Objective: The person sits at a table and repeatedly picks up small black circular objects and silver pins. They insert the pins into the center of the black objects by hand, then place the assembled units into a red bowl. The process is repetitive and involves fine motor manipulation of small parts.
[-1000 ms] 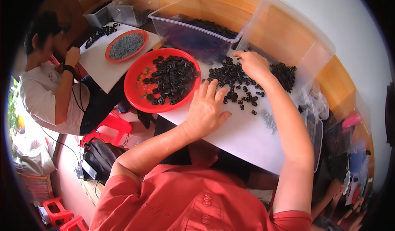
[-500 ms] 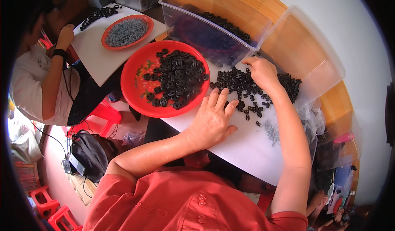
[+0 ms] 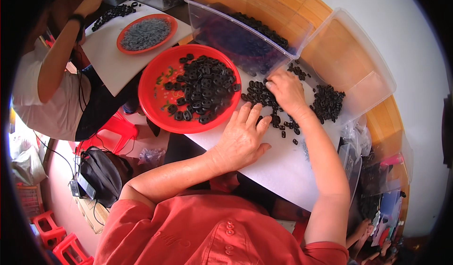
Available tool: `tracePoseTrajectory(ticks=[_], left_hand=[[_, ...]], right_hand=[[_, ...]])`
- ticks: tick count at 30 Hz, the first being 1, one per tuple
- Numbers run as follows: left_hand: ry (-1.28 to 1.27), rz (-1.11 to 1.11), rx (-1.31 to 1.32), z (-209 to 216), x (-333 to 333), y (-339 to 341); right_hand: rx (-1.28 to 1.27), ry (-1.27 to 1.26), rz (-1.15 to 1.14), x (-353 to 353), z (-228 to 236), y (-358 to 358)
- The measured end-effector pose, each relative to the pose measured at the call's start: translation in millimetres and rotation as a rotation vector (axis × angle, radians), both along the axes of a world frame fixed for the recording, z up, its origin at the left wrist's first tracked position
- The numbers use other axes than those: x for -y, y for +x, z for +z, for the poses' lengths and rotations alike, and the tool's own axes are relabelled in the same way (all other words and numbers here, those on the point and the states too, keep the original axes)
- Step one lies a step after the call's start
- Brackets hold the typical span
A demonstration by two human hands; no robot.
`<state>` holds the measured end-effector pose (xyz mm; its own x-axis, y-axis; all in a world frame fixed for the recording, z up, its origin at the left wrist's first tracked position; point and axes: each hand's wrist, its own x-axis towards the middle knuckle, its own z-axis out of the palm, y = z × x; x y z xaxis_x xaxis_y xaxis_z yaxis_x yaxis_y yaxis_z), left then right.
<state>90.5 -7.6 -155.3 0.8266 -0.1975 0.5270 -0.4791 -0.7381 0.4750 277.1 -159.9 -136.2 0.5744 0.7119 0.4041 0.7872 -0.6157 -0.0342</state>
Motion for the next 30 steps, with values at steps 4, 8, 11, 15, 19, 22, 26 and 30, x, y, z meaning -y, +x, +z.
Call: tracePoseTrajectory(ticks=[4,8,11,15,19,22,26,30], left_hand=[[-0.078,-0.036,0.123,-0.3,-3.5,-3.2],[-0.115,-0.068,0.225,-1.4,-6.0,-6.8],[-0.116,-0.079,0.26,-4.1,-7.6,-8.7],[-0.095,-0.08,0.264,-2.7,-6.4,-9.9],[-0.123,-0.125,0.346,-5.4,-6.1,-11.1],[-0.15,-0.153,0.423,-6.8,-6.6,-13.3],[-0.157,-0.181,0.439,-7.4,-5.1,-11.3],[-0.132,-0.188,0.431,-4.9,-5.6,-13.6]], right_hand=[[-0.06,-0.007,0.018,12.4,1.7,-15.5],[0.095,0.036,0.09,-2.8,6.6,-32.3],[0.098,-0.025,-0.053,-25.8,-1.2,-44.6],[0.138,-0.066,-0.13,-33.0,-7.0,-50.9],[0.078,-0.027,-0.09,-10.2,-10.3,-54.6],[0.135,0.048,-0.013,-18.2,-6.2,-59.5],[0.14,0.0,0.03,-27.7,-11.2,-65.0],[0.185,-0.047,-0.021,-8.5,-7.0,-64.9]])
